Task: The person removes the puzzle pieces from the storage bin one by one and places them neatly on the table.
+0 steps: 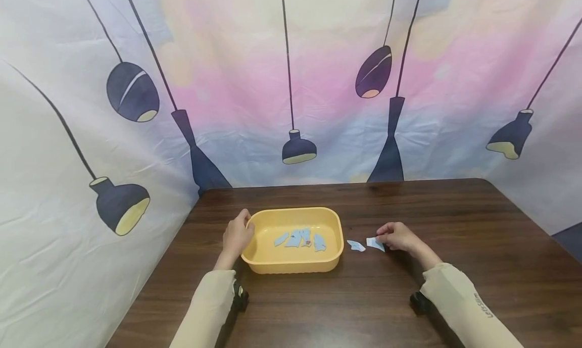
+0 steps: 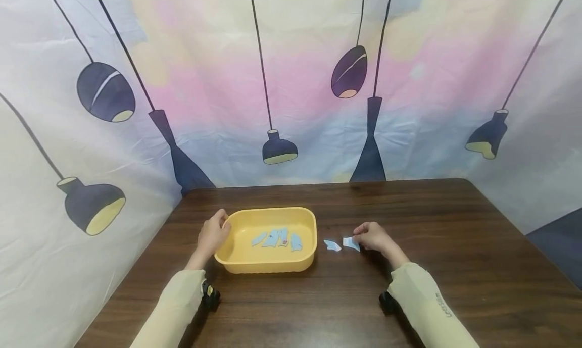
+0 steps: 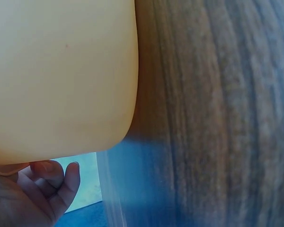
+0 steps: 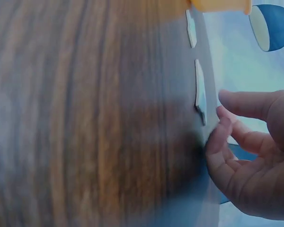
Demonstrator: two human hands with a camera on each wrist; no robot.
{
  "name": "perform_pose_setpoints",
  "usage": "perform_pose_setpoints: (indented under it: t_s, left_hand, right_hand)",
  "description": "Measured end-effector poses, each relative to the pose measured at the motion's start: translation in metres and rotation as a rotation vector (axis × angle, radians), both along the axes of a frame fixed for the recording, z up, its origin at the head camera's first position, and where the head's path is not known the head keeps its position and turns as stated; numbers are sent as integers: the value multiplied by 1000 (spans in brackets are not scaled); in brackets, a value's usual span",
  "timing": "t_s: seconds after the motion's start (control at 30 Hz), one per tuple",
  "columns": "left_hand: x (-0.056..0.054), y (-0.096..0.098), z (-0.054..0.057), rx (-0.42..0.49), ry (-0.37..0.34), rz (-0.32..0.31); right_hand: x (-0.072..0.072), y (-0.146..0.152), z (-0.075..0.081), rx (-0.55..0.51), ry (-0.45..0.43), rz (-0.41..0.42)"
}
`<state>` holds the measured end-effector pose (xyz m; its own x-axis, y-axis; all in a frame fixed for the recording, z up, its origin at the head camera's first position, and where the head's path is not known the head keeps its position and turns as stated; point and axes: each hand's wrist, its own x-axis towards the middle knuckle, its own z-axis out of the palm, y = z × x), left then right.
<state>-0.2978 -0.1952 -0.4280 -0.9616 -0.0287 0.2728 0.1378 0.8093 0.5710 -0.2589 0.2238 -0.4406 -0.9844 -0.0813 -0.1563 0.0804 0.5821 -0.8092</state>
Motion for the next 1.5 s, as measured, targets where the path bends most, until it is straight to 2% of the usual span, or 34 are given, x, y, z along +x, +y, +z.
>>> perform_pose_setpoints:
  t_s: [0.1, 0.23, 0.47, 0.57, 0.73, 0.9, 1.03, 1.13, 1.27, 1.4, 1.5]
  left_hand:
    - [0, -1, 2, 3, 3, 7]
    - [0, -2, 4, 6, 8, 19]
    - [1, -3, 5, 8, -13, 21]
    - [0, -3, 6, 7, -7, 14]
    - [-1, -5, 6, 4, 9, 16]
    - [1, -4, 2, 21, 14, 37]
    - [2, -1, -4, 32, -2, 23]
    - [2, 1, -6, 47, 15, 27]
    - [1, 2, -5, 53, 13, 31]
    - [2, 1, -3, 51, -1, 29]
    - [1, 1, -4, 39, 1, 35]
  right_hand:
    - [-2, -7, 6, 7, 46, -4]
    - [-6, -26, 19, -41, 90, 10]
    - [-8, -75, 49, -167, 107, 92]
    - [-8, -95, 57, -212, 114, 111]
    - [-13, -128, 54, -279, 102, 156]
    - [-13, -158, 41, -341, 54, 185]
    - [-9, -168, 26, -290, 15, 162]
    - [-8, -172, 18, -273, -13, 143]
    - [-10, -176, 13, -224, 16, 82]
    - [-10, -178, 11, -95, 65, 8]
    - [-10, -179, 10, 64, 107, 19]
